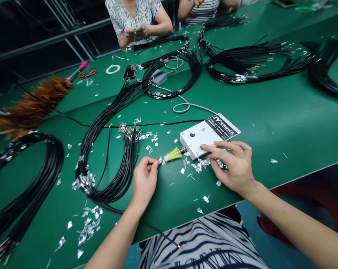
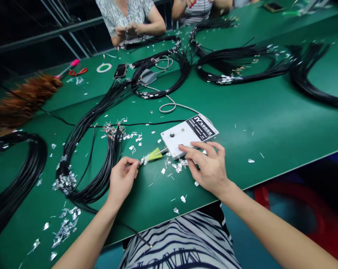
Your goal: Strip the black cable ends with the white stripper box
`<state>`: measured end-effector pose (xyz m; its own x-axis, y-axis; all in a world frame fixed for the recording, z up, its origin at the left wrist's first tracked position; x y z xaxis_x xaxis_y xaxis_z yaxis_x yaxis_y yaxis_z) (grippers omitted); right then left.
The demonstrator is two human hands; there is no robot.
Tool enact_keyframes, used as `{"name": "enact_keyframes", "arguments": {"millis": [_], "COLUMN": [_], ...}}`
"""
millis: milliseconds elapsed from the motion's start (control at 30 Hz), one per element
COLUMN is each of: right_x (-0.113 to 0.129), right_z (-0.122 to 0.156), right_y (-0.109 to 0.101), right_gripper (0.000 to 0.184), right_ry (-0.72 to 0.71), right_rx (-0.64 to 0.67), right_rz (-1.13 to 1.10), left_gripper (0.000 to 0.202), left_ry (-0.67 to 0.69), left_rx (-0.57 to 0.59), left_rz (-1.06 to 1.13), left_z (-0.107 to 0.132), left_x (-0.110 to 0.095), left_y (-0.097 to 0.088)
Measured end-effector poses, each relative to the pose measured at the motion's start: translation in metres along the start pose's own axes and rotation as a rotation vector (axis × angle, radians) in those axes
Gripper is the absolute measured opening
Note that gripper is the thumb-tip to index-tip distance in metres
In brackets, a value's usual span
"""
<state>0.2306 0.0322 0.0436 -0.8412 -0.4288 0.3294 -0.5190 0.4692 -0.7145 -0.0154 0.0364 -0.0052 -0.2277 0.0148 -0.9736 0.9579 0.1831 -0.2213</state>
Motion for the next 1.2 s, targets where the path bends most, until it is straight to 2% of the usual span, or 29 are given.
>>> {"name": "enact_keyframes", "arguments": {"millis": [133,200,300,400,500,567,633,667,700,767,800,833,867,900,967,1067,1133,1200], "right_x": [0.005,0.013,0.026,0.035,0.039,0.041,0.041,0.041,0.041,0.041,0.042,0.044,0.046,0.049,0.052,0.055,0.058,0.060], "right_z": [0.002,0.006,0.014,0.021,0.026,0.028,0.029,0.030,0.030,0.029,0.029,0.028,0.027,0.026,0.023,0.025,0.029,0.030], "right_y": [-0.006,-0.008,-0.006,0.001,0.009,0.011,0.013,0.013,0.014,0.016,0.017,0.018,0.018,0.019,0.023,0.037,0.045,0.051], "right_gripper": [0.022,0.024,0.024,0.021,0.020,0.020,0.021,0.021,0.020,0.019,0.019,0.018,0.018,0.017,0.014,0.014,0.020,0.025], "right_ry": [0.005,0.004,-0.033,-0.048,-0.044,-0.040,-0.032,-0.026,-0.020,-0.008,-0.004,-0.001,0.005,0.021,0.133,0.489,0.702,0.824], "right_rx": [-0.010,0.018,0.099,0.173,0.239,0.267,0.284,0.292,0.301,0.321,0.330,0.338,0.346,0.360,0.438,0.682,0.807,0.853], "right_rz": [-0.111,-0.169,-0.249,-0.318,-0.379,-0.409,-0.427,-0.435,-0.444,-0.470,-0.487,-0.509,-0.539,-0.580,-0.699,-0.965,-1.145,-1.277], "left_gripper": [0.017,0.012,0.008,0.018,0.026,0.022,0.020,0.022,0.016,0.013,0.018,0.015,0.013,0.014,0.017,0.014,0.012,0.012], "left_ry": [0.013,0.025,-0.055,-0.108,-0.124,-0.126,-0.059,0.003,0.149,0.306,0.331,0.367,0.386,0.385,0.352,0.334,0.372,0.399], "left_rx": [-0.019,-0.076,-0.289,-0.456,-0.509,-0.493,-0.408,-0.323,-0.048,0.673,0.892,1.008,1.054,1.035,0.856,0.548,0.473,0.456], "left_rz": [-0.008,-0.021,-0.010,-0.012,-0.055,-0.092,-0.158,-0.196,-0.321,-0.432,-0.485,-0.545,-0.573,-0.565,-0.492,-0.416,-0.423,-0.429], "left_z": [0.001,-0.008,-0.037,-0.077,-0.099,-0.089,-0.058,-0.037,-0.015,0.044,0.071,0.091,0.102,0.104,0.091,0.059,0.047,0.043], "left_x": [-0.008,-0.017,-0.027,-0.030,-0.026,-0.024,-0.032,-0.039,-0.050,-0.060,-0.061,-0.062,-0.061,-0.059,-0.057,-0.056,-0.059,-0.062], "left_y": [-0.015,-0.031,-0.071,-0.112,-0.131,-0.128,-0.114,-0.104,-0.084,-0.039,-0.027,-0.020,-0.016,-0.013,-0.014,-0.017,-0.013,-0.007]}}
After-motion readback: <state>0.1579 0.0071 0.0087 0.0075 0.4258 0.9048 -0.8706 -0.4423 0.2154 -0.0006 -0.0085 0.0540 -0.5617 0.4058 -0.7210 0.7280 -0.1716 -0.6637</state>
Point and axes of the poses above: each hand's wrist, its own z-axis away from the middle knuckle, its own y-axis out of the palm, x = y × z, the point moved 5 cm from there along -z, towards the middle knuckle, and after that the axes turned 11 degrees about y, right-handed, at the moved point
